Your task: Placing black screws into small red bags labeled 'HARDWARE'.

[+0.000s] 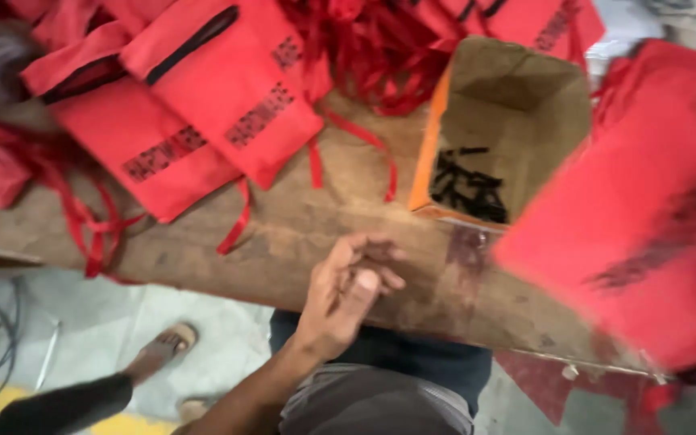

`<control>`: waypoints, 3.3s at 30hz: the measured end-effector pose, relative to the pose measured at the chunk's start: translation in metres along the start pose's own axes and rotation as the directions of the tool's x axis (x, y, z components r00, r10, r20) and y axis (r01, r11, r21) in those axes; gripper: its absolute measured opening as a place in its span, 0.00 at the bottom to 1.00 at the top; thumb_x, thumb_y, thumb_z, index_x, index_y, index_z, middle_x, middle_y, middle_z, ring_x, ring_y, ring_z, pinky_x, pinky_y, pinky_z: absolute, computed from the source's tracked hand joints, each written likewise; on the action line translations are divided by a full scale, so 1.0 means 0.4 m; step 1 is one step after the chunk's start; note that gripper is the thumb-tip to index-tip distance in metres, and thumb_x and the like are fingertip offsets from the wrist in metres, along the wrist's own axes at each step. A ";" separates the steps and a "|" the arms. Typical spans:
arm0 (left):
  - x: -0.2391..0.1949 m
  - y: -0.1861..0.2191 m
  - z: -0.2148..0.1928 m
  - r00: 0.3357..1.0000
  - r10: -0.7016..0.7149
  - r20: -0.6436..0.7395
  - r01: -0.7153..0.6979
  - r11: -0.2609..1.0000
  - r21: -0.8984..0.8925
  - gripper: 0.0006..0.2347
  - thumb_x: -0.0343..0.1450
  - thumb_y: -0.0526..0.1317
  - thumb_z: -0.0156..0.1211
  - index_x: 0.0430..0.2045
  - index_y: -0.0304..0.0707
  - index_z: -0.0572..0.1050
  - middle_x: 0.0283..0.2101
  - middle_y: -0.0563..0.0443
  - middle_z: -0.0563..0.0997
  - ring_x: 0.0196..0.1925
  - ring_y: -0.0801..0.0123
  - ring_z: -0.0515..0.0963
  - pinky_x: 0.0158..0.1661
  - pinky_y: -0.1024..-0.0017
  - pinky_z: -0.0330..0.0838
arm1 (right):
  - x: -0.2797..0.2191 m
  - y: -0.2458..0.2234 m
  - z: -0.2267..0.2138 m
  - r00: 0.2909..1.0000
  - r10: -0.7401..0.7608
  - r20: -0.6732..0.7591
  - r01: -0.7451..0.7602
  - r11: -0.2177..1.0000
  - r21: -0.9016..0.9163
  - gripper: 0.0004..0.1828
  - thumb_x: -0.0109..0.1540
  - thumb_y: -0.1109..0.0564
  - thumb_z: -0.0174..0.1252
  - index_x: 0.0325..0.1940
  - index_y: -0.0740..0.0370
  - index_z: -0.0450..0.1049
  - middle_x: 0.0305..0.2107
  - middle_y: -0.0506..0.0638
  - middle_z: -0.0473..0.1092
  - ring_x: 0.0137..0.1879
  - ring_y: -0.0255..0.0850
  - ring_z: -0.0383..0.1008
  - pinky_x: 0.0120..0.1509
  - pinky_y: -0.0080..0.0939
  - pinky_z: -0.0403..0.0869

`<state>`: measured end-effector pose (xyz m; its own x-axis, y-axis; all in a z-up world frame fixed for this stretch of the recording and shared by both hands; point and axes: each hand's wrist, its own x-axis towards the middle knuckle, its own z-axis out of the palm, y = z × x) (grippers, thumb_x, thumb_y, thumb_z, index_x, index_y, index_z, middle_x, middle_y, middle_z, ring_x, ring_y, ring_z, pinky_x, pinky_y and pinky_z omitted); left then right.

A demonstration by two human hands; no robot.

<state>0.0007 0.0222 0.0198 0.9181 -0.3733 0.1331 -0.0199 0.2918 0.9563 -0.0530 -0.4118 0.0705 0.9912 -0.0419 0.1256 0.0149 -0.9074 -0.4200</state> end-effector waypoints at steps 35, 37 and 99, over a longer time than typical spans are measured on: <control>-0.003 -0.004 0.028 0.924 0.376 -0.070 -0.254 0.740 0.622 0.16 0.72 0.28 0.66 0.54 0.35 0.75 0.66 0.35 0.65 0.68 0.50 0.74 0.66 0.60 0.74 | 0.349 -0.402 0.191 0.811 0.067 0.581 0.126 0.950 -0.285 0.38 0.54 0.48 0.69 0.67 0.53 0.65 0.54 0.63 0.64 0.56 0.62 0.71 0.57 0.57 0.71; 0.004 -0.032 0.036 0.932 0.346 -0.104 -0.250 0.825 0.507 0.14 0.72 0.27 0.65 0.51 0.34 0.76 0.64 0.38 0.68 0.64 0.53 0.77 0.64 0.62 0.74 | 0.355 -0.370 0.204 0.784 0.133 0.607 0.029 0.968 -0.249 0.36 0.52 0.51 0.69 0.59 0.65 0.63 0.43 0.64 0.70 0.53 0.61 0.73 0.54 0.57 0.72; 0.016 -0.059 0.065 0.882 -0.405 0.242 0.368 0.272 -0.889 0.24 0.81 0.49 0.40 0.64 0.25 0.63 0.68 0.34 0.68 0.70 0.53 0.69 0.69 0.62 0.65 | 0.381 -0.318 0.109 0.900 -0.009 0.435 -0.001 1.000 0.025 0.17 0.55 0.56 0.64 0.48 0.62 0.82 0.34 0.57 0.81 0.37 0.42 0.82 0.46 0.42 0.77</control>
<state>-0.0034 -0.0100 0.0048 0.7222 -0.6601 -0.2067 0.6846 0.7248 0.0771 0.1017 -0.2844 0.1040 0.9494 0.1529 -0.2743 0.0167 -0.8967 -0.4422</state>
